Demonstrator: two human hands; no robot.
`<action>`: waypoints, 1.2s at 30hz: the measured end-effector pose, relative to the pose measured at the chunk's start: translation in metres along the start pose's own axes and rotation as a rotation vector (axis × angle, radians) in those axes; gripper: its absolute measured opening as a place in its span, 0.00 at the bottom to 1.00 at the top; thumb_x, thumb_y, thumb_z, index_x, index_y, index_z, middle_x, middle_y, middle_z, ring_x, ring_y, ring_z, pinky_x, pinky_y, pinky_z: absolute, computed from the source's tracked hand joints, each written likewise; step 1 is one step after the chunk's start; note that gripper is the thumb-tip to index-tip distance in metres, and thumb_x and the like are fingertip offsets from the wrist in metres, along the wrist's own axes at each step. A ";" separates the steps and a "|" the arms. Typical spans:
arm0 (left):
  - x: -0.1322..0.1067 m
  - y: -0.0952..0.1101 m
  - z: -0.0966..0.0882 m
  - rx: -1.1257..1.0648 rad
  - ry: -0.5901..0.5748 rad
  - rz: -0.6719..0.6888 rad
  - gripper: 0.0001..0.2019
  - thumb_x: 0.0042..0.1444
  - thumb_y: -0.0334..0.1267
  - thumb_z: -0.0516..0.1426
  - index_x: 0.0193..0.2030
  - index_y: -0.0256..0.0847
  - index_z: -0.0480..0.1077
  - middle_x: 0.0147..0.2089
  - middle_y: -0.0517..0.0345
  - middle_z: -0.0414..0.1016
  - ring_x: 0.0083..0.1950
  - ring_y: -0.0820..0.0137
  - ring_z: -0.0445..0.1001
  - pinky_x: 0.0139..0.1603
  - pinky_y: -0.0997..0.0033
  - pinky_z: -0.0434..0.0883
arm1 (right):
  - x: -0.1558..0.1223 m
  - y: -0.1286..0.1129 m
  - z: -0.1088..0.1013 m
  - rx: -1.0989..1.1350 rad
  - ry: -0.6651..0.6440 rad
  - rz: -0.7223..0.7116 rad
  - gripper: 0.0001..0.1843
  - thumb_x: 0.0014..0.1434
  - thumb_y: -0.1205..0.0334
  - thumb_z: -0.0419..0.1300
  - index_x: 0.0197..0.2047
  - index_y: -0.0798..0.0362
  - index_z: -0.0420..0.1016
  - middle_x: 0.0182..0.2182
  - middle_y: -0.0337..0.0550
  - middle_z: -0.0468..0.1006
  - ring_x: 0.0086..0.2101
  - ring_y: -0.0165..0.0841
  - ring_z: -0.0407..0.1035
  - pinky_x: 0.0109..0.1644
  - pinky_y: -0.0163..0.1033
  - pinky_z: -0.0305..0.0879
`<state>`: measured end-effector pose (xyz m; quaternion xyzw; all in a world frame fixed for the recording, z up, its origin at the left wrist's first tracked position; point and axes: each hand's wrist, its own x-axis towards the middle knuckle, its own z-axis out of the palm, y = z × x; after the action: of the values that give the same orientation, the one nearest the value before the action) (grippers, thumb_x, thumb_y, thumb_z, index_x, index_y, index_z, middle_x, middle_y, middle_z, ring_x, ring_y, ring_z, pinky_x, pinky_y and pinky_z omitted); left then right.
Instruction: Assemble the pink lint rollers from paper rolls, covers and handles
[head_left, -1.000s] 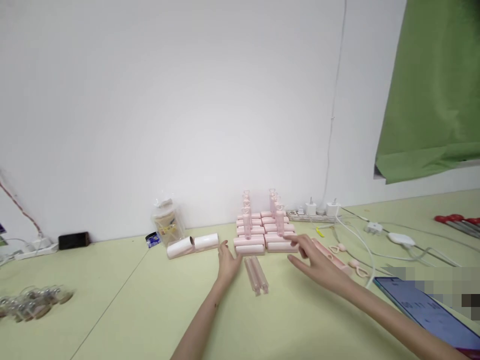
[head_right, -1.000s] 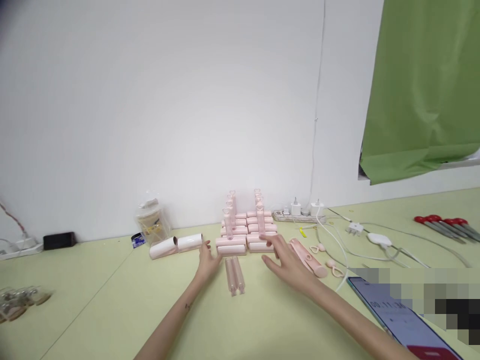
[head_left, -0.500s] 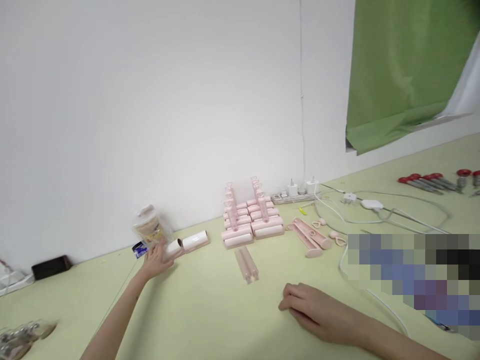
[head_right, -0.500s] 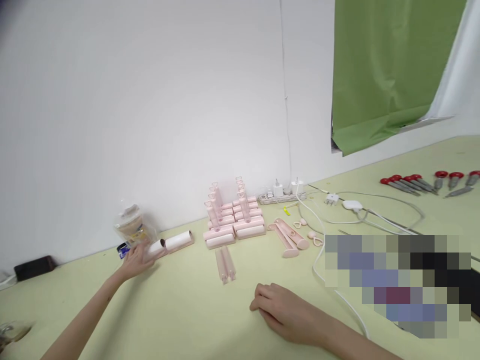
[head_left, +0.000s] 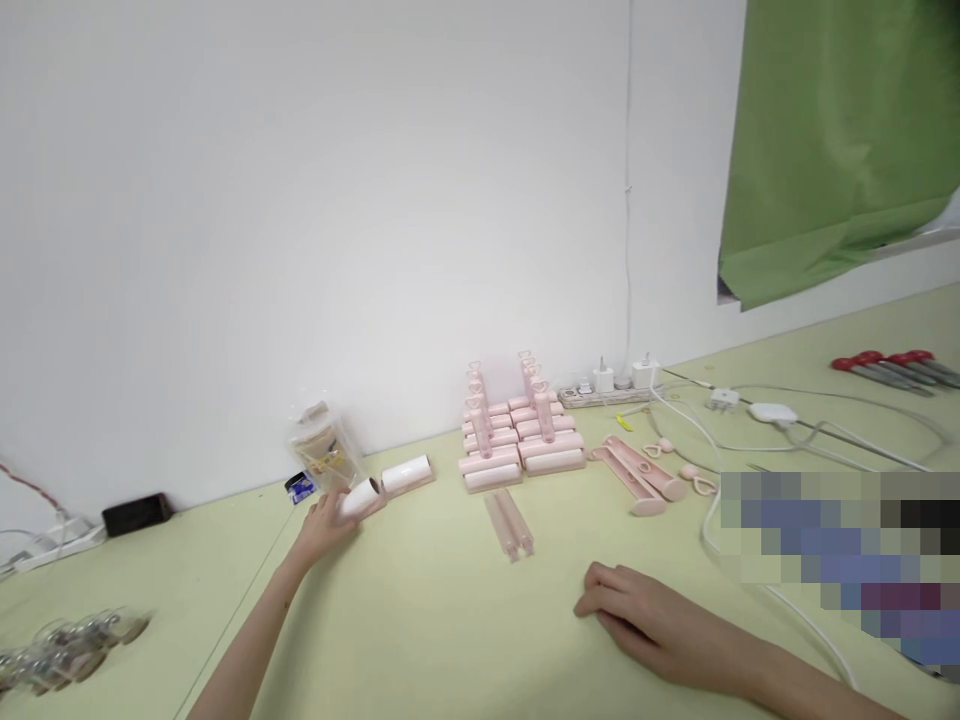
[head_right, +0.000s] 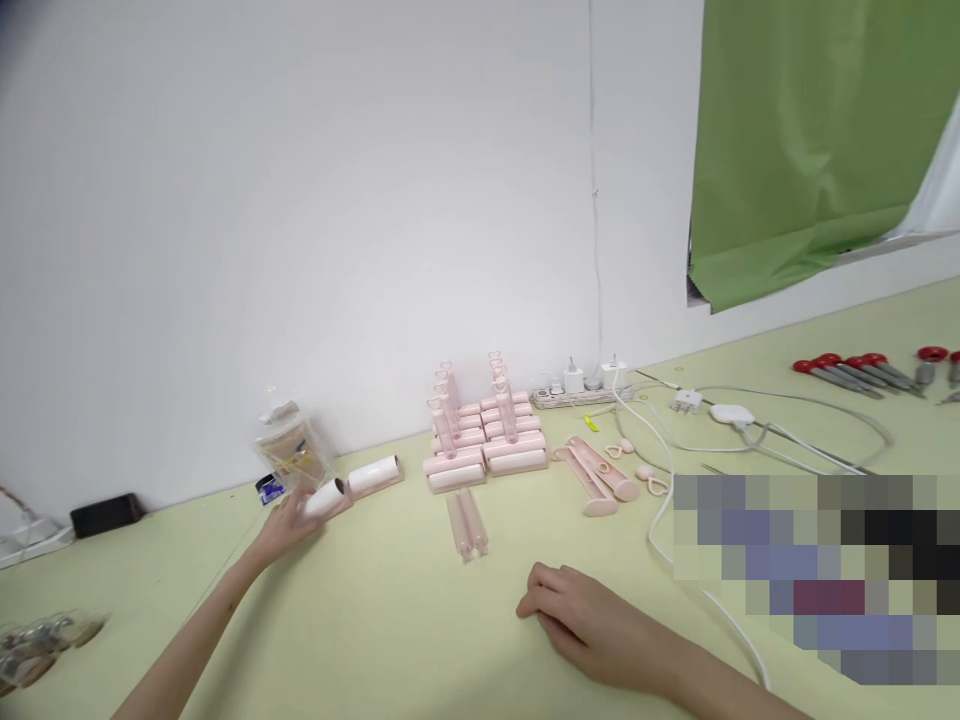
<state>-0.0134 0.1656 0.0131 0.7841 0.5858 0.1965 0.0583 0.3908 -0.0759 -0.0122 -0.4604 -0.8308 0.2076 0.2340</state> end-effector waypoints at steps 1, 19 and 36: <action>-0.006 0.000 0.000 -0.054 0.000 -0.014 0.23 0.44 0.42 0.56 0.48 0.37 0.58 0.43 0.50 0.67 0.46 0.59 0.68 0.48 0.54 0.64 | -0.001 0.000 0.000 0.007 0.008 0.000 0.15 0.61 0.67 0.42 0.43 0.49 0.67 0.37 0.45 0.68 0.36 0.34 0.63 0.40 0.39 0.60; -0.111 0.222 0.013 0.107 0.047 0.935 0.25 0.47 0.26 0.53 0.54 0.38 0.56 0.51 0.49 0.69 0.48 0.59 0.68 0.45 0.61 0.70 | 0.033 -0.024 0.008 1.923 0.087 0.689 0.28 0.54 0.41 0.51 0.51 0.50 0.59 0.39 0.45 0.72 0.39 0.36 0.69 0.44 0.43 0.63; -0.096 0.262 0.029 0.245 0.474 1.201 0.16 0.55 0.26 0.51 0.49 0.46 0.65 0.53 0.61 0.69 0.56 0.59 0.64 0.55 0.57 0.61 | 0.026 -0.001 0.004 2.175 0.452 0.613 0.16 0.53 0.51 0.58 0.41 0.53 0.67 0.28 0.39 0.75 0.30 0.31 0.72 0.33 0.33 0.68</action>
<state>0.2092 -0.0013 0.0479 0.9112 0.0611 0.2943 -0.2818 0.3758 -0.0548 -0.0098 -0.2244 -0.0048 0.7751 0.5906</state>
